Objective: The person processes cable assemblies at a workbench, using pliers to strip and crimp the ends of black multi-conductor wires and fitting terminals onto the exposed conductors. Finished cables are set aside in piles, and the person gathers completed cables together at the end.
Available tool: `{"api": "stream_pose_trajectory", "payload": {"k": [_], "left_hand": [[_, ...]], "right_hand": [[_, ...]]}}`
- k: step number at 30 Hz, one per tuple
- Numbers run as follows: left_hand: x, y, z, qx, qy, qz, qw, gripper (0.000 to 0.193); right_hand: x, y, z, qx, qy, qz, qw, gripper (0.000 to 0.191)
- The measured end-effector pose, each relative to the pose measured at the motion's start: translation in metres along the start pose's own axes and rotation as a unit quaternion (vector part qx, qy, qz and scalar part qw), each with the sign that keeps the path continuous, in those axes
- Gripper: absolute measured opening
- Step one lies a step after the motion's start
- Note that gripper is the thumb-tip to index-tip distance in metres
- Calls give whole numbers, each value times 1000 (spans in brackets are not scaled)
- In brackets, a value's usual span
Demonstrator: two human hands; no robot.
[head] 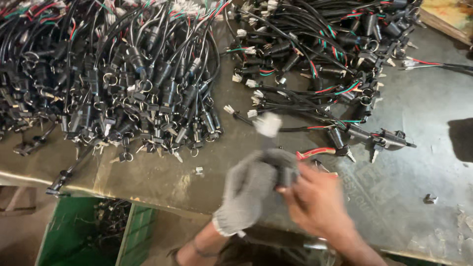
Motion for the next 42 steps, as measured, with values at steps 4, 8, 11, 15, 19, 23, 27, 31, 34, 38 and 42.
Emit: {"api": "stream_pose_trajectory", "payload": {"k": [4,8,11,15,19,23,27,31,34,38,42], "left_hand": [[1,22,-42,-222,-83,-121,964,23],[22,-13,-88,-281,-261,-134,914,37],[37,-52,-74,-240,-273,105,926,28],[25,-38,-43,-303,-298,-111,898,25],[8,-51,8,-114,-168,30,979,34],[0,-68,40,120,9,118,986,32],[-7,-44,33,-247,-8,-109,963,15],[-7,-53,38,-9,90,-11,996,24],[-5,-50,32,-15,26,31,999,27],[-6,-26,32,-233,18,-43,971,39],[-11,-4,18,-339,-63,-130,930,32]], "right_hand": [[20,7,68,-296,215,67,928,20],[17,10,106,-598,251,113,752,18],[14,16,113,-655,275,64,701,18],[10,34,109,-672,281,27,684,18],[-2,73,100,-666,352,-125,646,26],[-33,32,39,-328,179,-77,925,37],[11,13,-37,-282,167,-103,939,51],[27,45,-81,-639,115,-102,753,37],[29,52,-74,-644,79,-58,759,42],[23,45,-46,-371,188,-10,909,39],[21,33,-41,-267,189,3,945,27]]}}
Point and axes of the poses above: each hand's wrist, its own x-axis away from the middle knuckle, its own z-axis out of the back of the hand, y = z × x, the point moved 6 cm from there along -x, towards the middle knuckle, and after that the axes turned 15 degrees about x, right-handed, at the moved point
